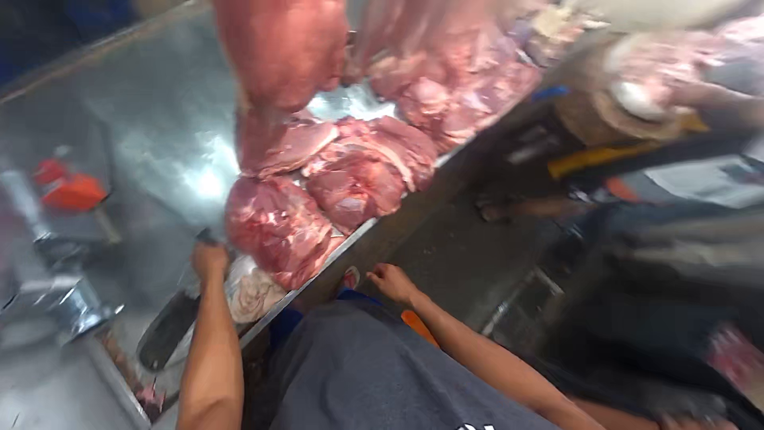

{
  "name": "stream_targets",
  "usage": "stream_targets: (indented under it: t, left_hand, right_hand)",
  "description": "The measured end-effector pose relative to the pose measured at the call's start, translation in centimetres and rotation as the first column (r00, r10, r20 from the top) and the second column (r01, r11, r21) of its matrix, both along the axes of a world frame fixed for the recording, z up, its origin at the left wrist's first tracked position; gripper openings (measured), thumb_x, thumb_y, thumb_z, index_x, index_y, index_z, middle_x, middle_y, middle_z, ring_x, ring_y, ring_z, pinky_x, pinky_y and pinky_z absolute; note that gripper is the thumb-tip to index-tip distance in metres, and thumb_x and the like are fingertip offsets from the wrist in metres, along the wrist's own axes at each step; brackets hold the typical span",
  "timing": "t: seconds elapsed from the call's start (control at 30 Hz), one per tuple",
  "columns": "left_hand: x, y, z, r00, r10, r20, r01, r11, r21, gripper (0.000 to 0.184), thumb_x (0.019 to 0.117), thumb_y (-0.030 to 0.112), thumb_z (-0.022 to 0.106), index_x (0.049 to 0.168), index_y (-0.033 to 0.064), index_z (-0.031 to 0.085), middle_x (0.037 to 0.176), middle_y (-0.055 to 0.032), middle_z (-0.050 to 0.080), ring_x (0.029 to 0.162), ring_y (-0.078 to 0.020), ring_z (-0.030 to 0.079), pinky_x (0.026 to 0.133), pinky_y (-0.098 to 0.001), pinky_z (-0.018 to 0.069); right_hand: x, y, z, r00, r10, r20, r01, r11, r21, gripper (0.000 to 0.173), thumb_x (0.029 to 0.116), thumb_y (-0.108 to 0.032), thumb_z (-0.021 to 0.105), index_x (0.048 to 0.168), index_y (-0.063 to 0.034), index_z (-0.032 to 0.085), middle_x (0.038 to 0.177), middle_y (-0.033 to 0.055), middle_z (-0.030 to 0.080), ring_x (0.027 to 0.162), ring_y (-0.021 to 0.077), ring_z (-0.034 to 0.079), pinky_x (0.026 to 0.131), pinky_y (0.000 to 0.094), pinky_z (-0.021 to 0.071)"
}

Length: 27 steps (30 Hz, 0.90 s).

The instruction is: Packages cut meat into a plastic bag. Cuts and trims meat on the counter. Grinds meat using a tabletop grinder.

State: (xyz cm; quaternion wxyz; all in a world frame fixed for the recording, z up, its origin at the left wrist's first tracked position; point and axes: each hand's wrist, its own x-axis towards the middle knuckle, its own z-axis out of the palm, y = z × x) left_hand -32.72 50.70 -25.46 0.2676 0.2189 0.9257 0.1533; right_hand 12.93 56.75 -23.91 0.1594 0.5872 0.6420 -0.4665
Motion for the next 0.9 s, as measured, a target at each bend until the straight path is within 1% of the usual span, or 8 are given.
stream_targets:
  t: [0.23, 0.3, 0.37, 0.53, 0.6, 0.7, 0.83, 0.9]
  left_hand:
    - [-3.2, 2.3, -5.1, 0.999, 0.042, 0.021, -0.038, 0.988, -0.149, 0.073, 0.0909, 0.034, 0.073, 0.142, -0.0108, 0.047, 0.141, -0.0306, 0.054, 0.132, -0.0412, 0.055, 0.109, -0.0563, 0.0454]
    - [-2.9, 1.8, -4.5, 0.975, 0.197, 0.107, -0.202, 0.979, 0.033, 0.055, 0.0942, 0.028, 0.068, 0.133, -0.0097, 0.055, 0.122, -0.0269, 0.065, 0.112, -0.0361, 0.066, 0.097, -0.0535, 0.0528]
    - [-0.8, 1.1, -2.2, 0.915, 0.261, 0.306, -0.347, 0.897, 0.273, 0.033, 0.1003, 0.022, 0.059, 0.119, -0.0044, 0.056, 0.084, -0.0115, 0.064, 0.068, -0.0202, 0.066, 0.066, -0.0392, 0.0587]
    - [12.0, -0.3, 7.0, 0.6, -0.022, 0.8, -0.5, 0.77, 0.396, 0.02, 0.1044, 0.013, 0.038, 0.099, 0.0039, 0.054, 0.067, -0.0031, 0.061, 0.052, -0.0145, 0.06, 0.049, -0.0323, 0.0552]
    - [17.5, -0.4, 8.6, 0.519, -0.198, 0.832, -0.373, 0.823, 0.429, 0.019, 0.1024, 0.01, 0.038, 0.103, -0.0003, 0.055, 0.069, -0.0064, 0.063, 0.055, -0.0169, 0.062, 0.051, -0.0339, 0.057]
    - [23.7, 1.8, 9.0, 0.444, -0.473, 0.761, -0.082, 0.824, 0.56, 0.024, 0.1008, 0.01, 0.046, 0.108, -0.0066, 0.062, 0.074, -0.0123, 0.068, 0.058, -0.0237, 0.067, 0.054, -0.0409, 0.0606]
    - [26.5, 7.8, 10.3, 0.436, -0.708, 0.555, 0.541, 0.699, 0.467, 0.04, 0.1089, 0.034, 0.043, 0.1, 0.0054, 0.069, 0.084, -0.0051, 0.068, 0.076, -0.0178, 0.067, 0.074, -0.0416, 0.0577]
    - [27.9, 10.5, 10.2, 0.464, -0.687, 0.559, 0.624, 0.701, 0.345, 0.046, 0.1104, 0.038, 0.04, 0.1, 0.0068, 0.072, 0.083, -0.0018, 0.073, 0.071, -0.0136, 0.07, 0.069, -0.0356, 0.0604]
  right_hand:
    - [-2.1, -4.3, 1.2, 0.995, -0.025, -0.098, 0.024, 1.0, -0.009, 0.04, 0.1076, -0.037, 0.05, 0.127, -0.006, 0.066, 0.108, 0.0152, 0.071, 0.101, 0.0277, 0.069, 0.095, 0.0504, 0.0538]
    - [-2.7, -4.7, 1.7, 0.982, -0.073, -0.175, 0.07, 0.997, -0.019, 0.038, 0.1073, -0.036, 0.051, 0.124, -0.0059, 0.067, 0.107, 0.0136, 0.071, 0.099, 0.0246, 0.069, 0.093, 0.0477, 0.0543]
    - [-3.7, -4.4, 2.5, 0.95, -0.142, -0.277, 0.133, 0.99, -0.052, 0.035, 0.1073, -0.034, 0.051, 0.121, -0.0055, 0.068, 0.1, 0.0113, 0.071, 0.088, 0.0203, 0.068, 0.085, 0.0423, 0.0564]
    - [-8.5, -2.1, 5.7, 0.821, -0.316, -0.475, 0.199, 0.939, -0.282, 0.047, 0.1108, -0.041, 0.043, 0.121, -0.0013, 0.067, 0.097, 0.0105, 0.073, 0.074, 0.0177, 0.071, 0.071, 0.0374, 0.0617]
    - [-9.9, -0.7, 6.6, 0.734, -0.431, -0.525, 0.218, 0.881, -0.42, 0.055, 0.1105, -0.047, 0.04, 0.123, -0.001, 0.066, 0.101, 0.0111, 0.073, 0.079, 0.019, 0.071, 0.075, 0.0393, 0.0616]
    - [-9.4, 1.8, 7.8, 0.545, -0.599, -0.586, 0.301, 0.793, -0.53, 0.044, 0.1079, -0.048, 0.046, 0.114, -0.0063, 0.061, 0.08, 0.0038, 0.066, 0.062, 0.0127, 0.063, 0.056, 0.0316, 0.0559]
    - [-3.7, 6.1, 6.8, 0.275, -0.731, -0.624, 0.336, 0.681, -0.65, 0.035, 0.1088, -0.029, 0.05, 0.121, 0.0013, 0.063, 0.1, 0.0133, 0.073, 0.086, 0.0212, 0.071, 0.08, 0.0412, 0.0615]
    - [0.2, 8.4, 6.0, 0.289, -0.739, -0.609, 0.392, 0.672, -0.629, 0.035, 0.1095, -0.026, 0.049, 0.121, 0.0042, 0.061, 0.1, 0.0161, 0.073, 0.085, 0.0249, 0.073, 0.08, 0.0432, 0.0626]
